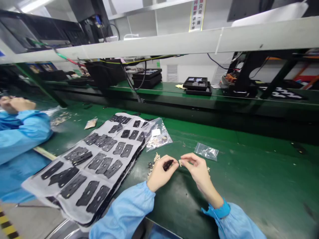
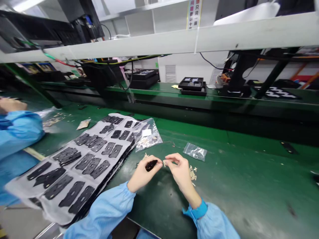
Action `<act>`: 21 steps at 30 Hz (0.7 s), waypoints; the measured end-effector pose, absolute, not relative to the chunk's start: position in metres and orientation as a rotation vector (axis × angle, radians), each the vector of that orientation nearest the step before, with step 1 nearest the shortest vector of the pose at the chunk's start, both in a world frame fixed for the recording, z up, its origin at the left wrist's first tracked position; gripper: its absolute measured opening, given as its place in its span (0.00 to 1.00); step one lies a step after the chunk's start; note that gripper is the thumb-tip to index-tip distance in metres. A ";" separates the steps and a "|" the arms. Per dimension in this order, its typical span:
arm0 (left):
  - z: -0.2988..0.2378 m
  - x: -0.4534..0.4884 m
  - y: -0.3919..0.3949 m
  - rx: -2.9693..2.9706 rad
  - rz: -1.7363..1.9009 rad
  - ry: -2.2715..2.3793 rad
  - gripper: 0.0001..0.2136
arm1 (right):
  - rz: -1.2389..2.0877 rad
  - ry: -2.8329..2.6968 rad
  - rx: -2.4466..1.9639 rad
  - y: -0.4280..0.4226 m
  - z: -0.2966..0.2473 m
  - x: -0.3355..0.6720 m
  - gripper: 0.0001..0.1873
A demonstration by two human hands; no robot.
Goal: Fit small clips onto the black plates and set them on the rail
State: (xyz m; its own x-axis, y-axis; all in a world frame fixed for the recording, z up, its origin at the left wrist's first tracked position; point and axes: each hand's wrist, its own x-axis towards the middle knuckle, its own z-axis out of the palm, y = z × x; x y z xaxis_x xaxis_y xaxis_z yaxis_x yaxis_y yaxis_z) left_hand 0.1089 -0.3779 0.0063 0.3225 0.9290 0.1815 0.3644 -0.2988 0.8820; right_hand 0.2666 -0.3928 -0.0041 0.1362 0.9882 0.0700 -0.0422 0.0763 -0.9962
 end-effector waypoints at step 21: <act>-0.017 0.210 -0.370 1.760 0.750 0.912 0.06 | 0.805 -1.338 -1.416 -0.435 -0.016 0.348 0.09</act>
